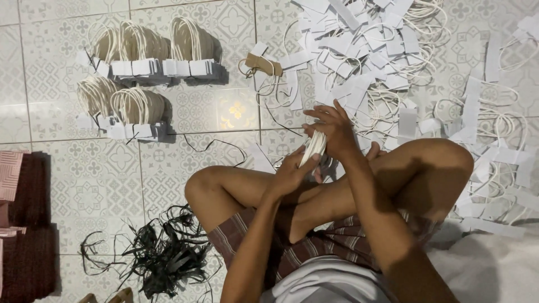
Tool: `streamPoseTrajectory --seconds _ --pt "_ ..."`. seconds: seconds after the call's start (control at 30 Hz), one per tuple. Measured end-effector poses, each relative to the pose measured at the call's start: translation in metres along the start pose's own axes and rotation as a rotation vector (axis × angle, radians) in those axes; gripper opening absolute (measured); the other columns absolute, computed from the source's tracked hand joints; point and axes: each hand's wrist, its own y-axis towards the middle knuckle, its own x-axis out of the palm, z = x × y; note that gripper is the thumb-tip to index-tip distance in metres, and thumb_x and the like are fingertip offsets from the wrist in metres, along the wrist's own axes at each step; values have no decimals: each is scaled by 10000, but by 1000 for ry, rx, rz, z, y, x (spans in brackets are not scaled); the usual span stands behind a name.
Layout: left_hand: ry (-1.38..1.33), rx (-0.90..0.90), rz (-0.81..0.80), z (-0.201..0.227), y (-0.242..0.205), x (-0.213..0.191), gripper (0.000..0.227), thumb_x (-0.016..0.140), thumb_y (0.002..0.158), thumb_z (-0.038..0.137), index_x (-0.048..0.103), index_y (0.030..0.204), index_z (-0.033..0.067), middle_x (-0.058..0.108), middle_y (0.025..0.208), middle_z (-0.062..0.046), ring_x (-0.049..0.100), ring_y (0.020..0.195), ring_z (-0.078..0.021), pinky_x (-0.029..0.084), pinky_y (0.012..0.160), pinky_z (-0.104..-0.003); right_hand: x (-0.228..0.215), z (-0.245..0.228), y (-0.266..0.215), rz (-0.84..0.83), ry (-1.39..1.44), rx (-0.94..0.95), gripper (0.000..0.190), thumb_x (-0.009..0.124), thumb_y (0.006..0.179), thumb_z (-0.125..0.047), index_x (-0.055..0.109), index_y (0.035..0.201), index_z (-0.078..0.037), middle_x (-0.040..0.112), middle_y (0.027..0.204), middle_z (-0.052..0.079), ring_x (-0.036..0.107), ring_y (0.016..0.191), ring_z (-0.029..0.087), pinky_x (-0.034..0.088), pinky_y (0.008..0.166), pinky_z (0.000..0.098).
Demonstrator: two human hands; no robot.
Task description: Tying white strings to paper tags and organizing them into bundles while sitting on the floor.
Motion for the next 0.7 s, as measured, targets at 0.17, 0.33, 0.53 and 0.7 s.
streamPoseTrajectory --seconds 0.17,0.33,0.53,0.7 --pt "127 -40 63 15 4 -5 596 519 1030 565 642 690 92 657 688 -117 642 1004 -316 355 1065 -416 1 13 3 -71 22 54 125 760 945 -393 807 948 -277 558 1521 52 468 1415 390 225 1203 640" --pt "-58 -141 71 35 -1 14 538 530 1018 542 601 695 118 555 621 -24 575 766 -208 454 789 -366 1 35 1 -169 139 111 70 802 889 -387 824 874 -322 440 1625 58 358 1495 417 152 1229 659" --pt "-124 -246 13 19 9 5 511 558 1009 581 663 812 122 611 741 -12 581 840 -197 466 834 -338 0 42 -5 -240 120 166 55 790 909 -328 824 943 -302 532 1553 23 444 1451 339 198 1258 584" --pt "-12 -258 91 11 17 -2 555 500 1028 590 756 936 106 648 775 -94 599 851 -225 471 858 -389 3 60 -13 -189 130 96 96 787 929 -278 821 917 -188 755 1189 19 688 1095 306 484 1015 486"
